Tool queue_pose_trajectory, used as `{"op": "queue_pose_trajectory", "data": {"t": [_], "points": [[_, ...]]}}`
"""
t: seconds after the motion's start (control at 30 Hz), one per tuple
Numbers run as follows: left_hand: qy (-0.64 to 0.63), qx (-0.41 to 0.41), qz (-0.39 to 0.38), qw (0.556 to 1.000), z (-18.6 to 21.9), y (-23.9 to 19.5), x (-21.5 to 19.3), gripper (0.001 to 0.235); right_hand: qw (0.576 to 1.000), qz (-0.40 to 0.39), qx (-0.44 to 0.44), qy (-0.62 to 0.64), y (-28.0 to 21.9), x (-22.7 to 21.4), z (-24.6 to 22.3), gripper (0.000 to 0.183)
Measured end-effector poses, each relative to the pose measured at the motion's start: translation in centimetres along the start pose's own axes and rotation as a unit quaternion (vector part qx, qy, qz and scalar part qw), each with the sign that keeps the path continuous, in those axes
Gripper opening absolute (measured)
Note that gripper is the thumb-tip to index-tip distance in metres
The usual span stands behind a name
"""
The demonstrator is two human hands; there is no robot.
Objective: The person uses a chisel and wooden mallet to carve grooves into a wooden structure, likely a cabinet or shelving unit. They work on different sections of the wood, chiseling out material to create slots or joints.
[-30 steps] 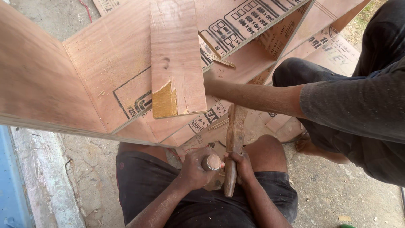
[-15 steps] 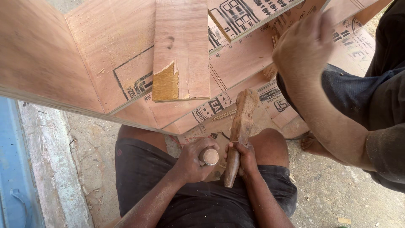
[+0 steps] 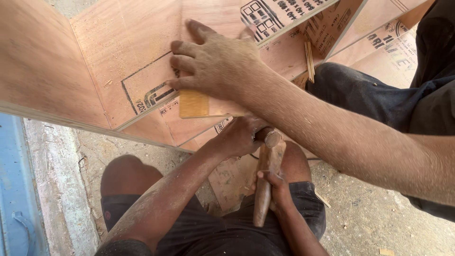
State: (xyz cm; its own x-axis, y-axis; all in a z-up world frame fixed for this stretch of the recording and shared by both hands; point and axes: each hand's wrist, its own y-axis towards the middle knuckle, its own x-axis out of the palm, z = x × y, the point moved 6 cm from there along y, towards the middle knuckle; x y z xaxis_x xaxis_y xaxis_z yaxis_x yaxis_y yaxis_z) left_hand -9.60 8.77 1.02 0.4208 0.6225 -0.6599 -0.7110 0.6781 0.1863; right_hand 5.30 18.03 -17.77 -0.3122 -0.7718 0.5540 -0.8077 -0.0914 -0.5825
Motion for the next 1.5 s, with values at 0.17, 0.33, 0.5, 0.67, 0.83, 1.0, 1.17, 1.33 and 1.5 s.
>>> {"op": "queue_pose_trajectory", "data": {"t": [0.17,0.33,0.5,0.67,0.83,1.0,1.17,1.33,1.5], "points": [[0.008,-0.02,-0.008,1.0,-2.0,2.5,0.6,0.018,1.0,-0.013,-0.008,-0.009,-3.1,-1.6,-2.5,0.052],[-0.032,0.141,0.058,0.988,-2.5,5.0,-1.8,0.023,0.998,-0.049,-0.043,-0.022,-4.1,-2.4,-4.2,0.048],[-0.005,-0.092,-0.004,0.996,-5.1,6.2,-4.6,0.031,0.997,-0.036,-0.052,-0.052,-4.8,-2.4,-6.0,0.05],[-0.006,-0.147,0.016,0.989,-10.1,8.9,-5.7,0.061,0.996,-0.042,-0.05,-0.068,-5.0,-2.2,-6.7,0.055],[-0.006,-0.052,0.092,0.994,-14.8,10.9,-5.9,0.077,0.995,-0.006,-0.033,-0.096,-4.5,-1.9,-5.5,0.056],[-0.095,0.0,0.132,0.987,-16.5,12.5,-6.3,0.081,0.997,0.008,-0.046,-0.068,-4.2,-1.2,-4.6,0.052],[-0.017,-0.147,0.071,0.986,-18.8,11.9,-5.1,0.081,0.997,0.015,-0.049,-0.059,-3.2,-1.9,-2.8,0.05],[0.026,0.011,0.12,0.992,-16.5,11.3,-5.2,0.081,0.995,0.024,-0.051,-0.08,-3.2,-1.4,-3.3,0.055],[-0.032,-0.093,0.076,0.992,-16.6,11.2,-4.8,0.065,0.993,-0.001,-0.077,-0.095,-3.4,-1.0,-4.2,0.055]]}}
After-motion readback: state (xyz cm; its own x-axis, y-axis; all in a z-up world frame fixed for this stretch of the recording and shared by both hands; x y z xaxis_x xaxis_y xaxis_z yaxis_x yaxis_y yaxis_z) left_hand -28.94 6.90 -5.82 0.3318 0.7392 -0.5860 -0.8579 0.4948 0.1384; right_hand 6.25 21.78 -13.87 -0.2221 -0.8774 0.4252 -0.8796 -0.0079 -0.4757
